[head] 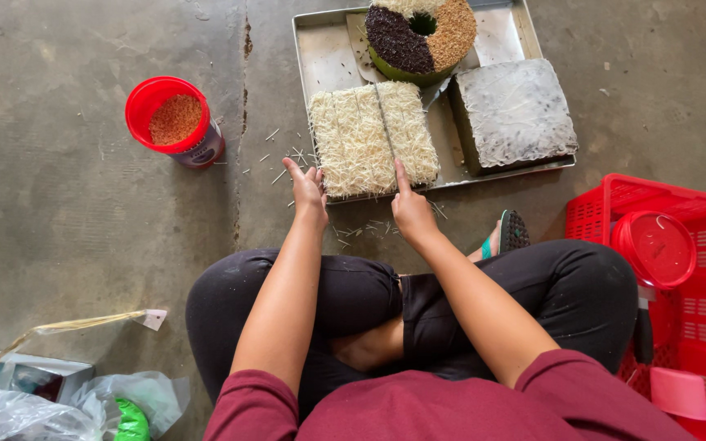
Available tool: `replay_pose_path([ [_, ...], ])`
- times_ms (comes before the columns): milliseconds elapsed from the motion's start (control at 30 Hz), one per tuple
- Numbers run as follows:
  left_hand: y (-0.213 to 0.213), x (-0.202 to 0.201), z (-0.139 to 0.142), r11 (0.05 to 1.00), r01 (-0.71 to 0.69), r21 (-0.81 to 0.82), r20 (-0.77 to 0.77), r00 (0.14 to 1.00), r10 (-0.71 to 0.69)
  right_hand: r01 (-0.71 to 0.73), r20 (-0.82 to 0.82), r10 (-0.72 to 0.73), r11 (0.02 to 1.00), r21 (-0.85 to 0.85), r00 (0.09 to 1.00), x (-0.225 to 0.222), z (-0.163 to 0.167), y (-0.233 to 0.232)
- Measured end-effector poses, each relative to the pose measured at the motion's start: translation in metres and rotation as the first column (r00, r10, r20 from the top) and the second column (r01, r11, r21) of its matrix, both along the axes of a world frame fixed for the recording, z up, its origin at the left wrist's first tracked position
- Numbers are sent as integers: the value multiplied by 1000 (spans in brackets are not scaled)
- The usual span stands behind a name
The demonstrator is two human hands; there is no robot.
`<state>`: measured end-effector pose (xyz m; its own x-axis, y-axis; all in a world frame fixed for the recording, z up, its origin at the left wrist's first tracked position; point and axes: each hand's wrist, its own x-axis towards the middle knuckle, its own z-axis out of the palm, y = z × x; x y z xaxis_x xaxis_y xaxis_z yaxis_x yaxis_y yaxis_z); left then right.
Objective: The person sits on the floor and uses a long serrated knife to cut a rectangular block of white noodles on a metal tray into strips. The person adjusts the tray and continues cutting the noodles into smaller pieces.
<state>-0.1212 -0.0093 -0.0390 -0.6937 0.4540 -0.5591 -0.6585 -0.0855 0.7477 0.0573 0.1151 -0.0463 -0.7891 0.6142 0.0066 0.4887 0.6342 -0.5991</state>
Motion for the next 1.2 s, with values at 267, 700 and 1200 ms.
replay_pose_path([
  [267,1,2,4,1000,6,5,-1,1000,-6,24,28,-24,1000,7,999,2,3,-11],
  [700,-3,2,12,1000,-6,-2,2,1000,6,41,-59,-39,999,29,997,7,14,-10],
  [1200,-6,7,12,1000,-14,24,0,1000,14,53,-17,-52,998,27,998,24,19,28],
])
